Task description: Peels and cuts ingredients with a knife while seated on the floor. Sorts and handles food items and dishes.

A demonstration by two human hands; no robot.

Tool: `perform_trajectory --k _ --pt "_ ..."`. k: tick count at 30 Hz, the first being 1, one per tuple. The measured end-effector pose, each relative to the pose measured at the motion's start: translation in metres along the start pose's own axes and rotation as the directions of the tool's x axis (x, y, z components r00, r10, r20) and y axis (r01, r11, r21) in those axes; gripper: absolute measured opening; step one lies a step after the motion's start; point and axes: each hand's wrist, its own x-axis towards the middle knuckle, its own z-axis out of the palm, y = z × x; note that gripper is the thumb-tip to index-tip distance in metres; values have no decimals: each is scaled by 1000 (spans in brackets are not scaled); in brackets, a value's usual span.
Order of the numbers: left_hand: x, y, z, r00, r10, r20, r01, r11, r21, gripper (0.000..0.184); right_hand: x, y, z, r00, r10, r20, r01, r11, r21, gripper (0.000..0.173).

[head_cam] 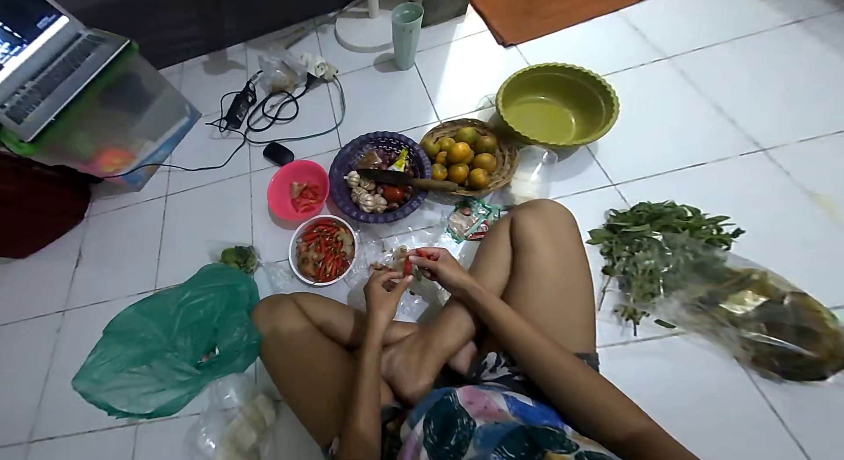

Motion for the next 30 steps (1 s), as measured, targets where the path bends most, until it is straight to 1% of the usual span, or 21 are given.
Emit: perform_trajectory --k 2,5,8,10,13,16,19,21,23,25,28,30 --pt "0 -3 3 999 -3 -40 2 1000 -4 22 0 -1 1 1000 5 14 -5 1000 7 13" --pt "-3 -6 7 987 59 -147 -53 998 45 18 -1 0 0 1000 -16 21 17 1000 -25 16" --pt "-4 -9 11 976 136 -169 -120 988 101 14 -2 3 1 997 -36 68 42 995 -95 19" --pt "-7 -6 12 975 149 -163 -134 986 97 14 -3 5 2 996 -39 77 47 994 -96 14" --pt "-8 -3 15 971 169 -167 -159 984 75 13 -1 3 2 998 -22 58 25 999 -43 9" --pt "-8 -3 20 961 198 -193 -193 980 44 12 1 4 -1 996 52 78 -55 998 35 13" --pt "-7 -7 26 953 207 -223 -221 974 -41 11 1 4 -5 979 139 149 -160 977 143 20" --pt "-6 -8 28 951 218 -220 -240 968 -79 12 0 1 -6 966 166 199 -213 946 243 28" --pt "-5 -9 26 947 239 -215 -263 960 -91 13 0 -2 -8 960 162 228 -232 916 326 31" --pt "-5 -10 19 956 232 -178 -257 957 -133 14 0 -5 -7 970 148 196 -207 919 335 29" --pt "-6 -10 8 981 187 -44 -192 961 -198 16 0 -7 -2 976 182 121 -211 925 316 25" --pt "-7 -12 3 983 184 26 -174 960 -219 14 -1 -9 3 970 215 114 -240 924 298 29"
